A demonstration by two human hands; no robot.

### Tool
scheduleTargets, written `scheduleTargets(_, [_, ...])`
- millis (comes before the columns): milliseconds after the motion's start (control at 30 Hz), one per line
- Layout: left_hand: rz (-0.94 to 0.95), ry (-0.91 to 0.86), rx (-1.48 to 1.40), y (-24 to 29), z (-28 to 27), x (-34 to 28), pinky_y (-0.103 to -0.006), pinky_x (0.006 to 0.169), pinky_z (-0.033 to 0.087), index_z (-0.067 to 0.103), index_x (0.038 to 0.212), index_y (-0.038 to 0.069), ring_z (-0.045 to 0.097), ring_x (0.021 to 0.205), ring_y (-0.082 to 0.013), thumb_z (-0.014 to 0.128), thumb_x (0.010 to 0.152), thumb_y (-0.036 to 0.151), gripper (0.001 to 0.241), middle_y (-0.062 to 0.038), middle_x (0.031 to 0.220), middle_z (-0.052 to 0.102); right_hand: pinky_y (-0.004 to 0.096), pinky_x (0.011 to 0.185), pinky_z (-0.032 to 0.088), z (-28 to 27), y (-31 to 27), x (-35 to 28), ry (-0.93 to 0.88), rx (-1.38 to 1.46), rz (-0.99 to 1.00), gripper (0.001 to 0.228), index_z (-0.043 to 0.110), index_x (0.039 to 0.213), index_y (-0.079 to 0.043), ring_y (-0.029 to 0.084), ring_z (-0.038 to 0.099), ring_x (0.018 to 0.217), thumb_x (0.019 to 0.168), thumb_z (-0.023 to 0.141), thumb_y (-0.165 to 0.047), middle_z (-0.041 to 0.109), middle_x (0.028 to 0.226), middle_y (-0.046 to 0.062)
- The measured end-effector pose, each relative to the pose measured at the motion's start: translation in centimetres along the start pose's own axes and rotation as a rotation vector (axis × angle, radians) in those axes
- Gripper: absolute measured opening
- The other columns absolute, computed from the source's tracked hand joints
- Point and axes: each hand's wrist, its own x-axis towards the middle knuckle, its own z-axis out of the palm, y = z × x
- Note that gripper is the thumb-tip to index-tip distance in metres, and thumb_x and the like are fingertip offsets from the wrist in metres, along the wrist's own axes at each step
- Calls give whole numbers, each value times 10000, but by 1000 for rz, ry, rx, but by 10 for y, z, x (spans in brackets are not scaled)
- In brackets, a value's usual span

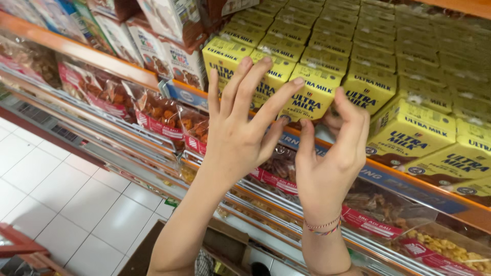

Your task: The person cleans a small carton of milk using a cloth by hand before placing it onto a retail shelf next to identical items.

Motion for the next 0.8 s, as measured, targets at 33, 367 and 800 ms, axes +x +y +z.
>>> scheduleTargets(33, [0,-18,6,1,-2,0,-593,1309,141,540,1554,319,295,1582,-290,755,991,196,614,-90,1653,391,298,969,593,-2,-1,-1,-22,15,1,545,474,1464,7,215,691,1129,995,724,127,541,1301,142])
scheduleTargets(367, [-54,-145,201,39,-89,-82,-595,1321,259,516,1536,387,336,1560,-326,717,1052,154,573,-114,1633,325,286,1097,477,-36,-34,-63,-275,259,-122,611,414,1552,-33,193,516,1292,1075,795,-9,407,1524,105])
scheduleTargets(800, [-909,-535,246,81,-172,-383,-470,847,508,611,1309,70,659,975,-356,698,877,189,456,-158,1156,642,286,1019,538,54,-26,-228,-1241,993,236,437,584,1397,-13,132,648,1138,981,669,91,664,1219,64])
